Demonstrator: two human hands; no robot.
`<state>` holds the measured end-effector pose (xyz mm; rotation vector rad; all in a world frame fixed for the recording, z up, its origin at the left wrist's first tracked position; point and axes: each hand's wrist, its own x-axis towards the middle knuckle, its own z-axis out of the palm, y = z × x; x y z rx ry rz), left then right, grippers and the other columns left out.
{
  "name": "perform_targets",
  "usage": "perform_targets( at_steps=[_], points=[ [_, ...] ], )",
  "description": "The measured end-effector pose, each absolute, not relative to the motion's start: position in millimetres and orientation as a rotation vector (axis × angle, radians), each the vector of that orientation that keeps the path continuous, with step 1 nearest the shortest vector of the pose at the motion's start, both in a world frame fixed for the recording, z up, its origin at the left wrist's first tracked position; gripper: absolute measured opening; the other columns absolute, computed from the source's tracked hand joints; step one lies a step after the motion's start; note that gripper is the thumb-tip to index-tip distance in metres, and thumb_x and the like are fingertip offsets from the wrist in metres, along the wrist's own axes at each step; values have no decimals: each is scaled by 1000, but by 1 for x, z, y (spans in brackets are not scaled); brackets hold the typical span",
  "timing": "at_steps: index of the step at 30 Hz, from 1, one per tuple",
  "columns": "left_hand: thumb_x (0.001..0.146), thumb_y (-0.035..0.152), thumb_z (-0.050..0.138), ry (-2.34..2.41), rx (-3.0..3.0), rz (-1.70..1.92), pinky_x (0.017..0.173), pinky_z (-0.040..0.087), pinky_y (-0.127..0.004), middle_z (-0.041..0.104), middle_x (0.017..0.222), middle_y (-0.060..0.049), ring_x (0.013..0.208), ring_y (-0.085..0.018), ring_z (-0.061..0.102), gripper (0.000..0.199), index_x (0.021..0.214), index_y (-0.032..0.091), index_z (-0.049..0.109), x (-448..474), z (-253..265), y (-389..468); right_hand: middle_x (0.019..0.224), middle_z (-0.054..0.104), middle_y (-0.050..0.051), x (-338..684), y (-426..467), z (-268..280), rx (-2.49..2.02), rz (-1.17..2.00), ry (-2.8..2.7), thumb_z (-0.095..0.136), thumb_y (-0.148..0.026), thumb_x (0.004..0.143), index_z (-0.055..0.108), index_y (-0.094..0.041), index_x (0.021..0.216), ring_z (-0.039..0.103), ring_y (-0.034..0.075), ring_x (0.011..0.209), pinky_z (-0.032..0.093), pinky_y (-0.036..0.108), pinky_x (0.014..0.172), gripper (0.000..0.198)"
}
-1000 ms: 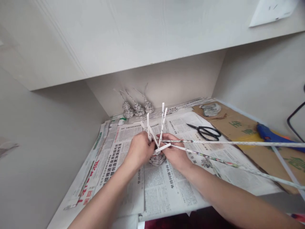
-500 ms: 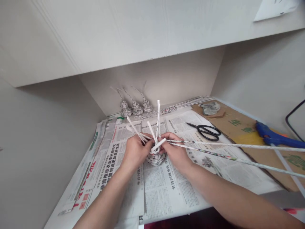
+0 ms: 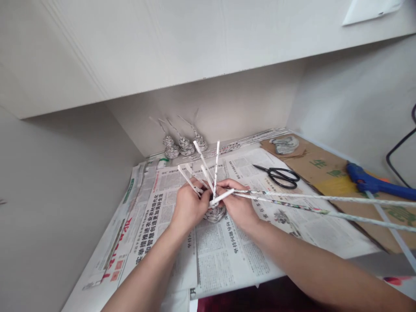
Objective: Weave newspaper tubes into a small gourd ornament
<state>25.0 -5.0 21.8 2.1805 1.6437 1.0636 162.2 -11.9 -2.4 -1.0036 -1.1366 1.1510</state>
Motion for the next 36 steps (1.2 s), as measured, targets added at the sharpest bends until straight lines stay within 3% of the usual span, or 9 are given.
perform_targets(
  at_steps=[6,18,25,36],
  points=[
    [77,22,59,1636,2044,1076,66,44,-25,65,69,-1,68,-15,61,12,70,18,66,24,18,-2,54,63,-2,162,-12,-1,-1038,1190,-1093,68,-36,73,72,-19,85,59,13,49,50,24,48,21],
    [75,16,56,1466,1932,1217,67,47,-24,68,74,-2,69,-14,62,15,74,16,71,29,16,-3,66,67,0,164,-12,-5,-975,1188,-1205,58,-43,82,71,-22,100,62,12,53,53,23,50,30],
    [75,18,59,1565,1880,1263,63,47,-23,71,73,-1,68,-16,65,11,72,17,70,29,15,-3,55,60,-4,163,-9,-18,-1043,1242,-1116,61,-41,80,55,-21,77,60,13,44,52,26,46,21],
    [74,17,60,1636,1927,1309,65,48,-24,70,74,-1,68,-16,65,8,72,17,68,28,11,-1,58,60,-4,166,-9,-23,-964,1360,-1020,64,-40,78,49,-22,78,64,16,57,58,30,55,23]
  ],
)
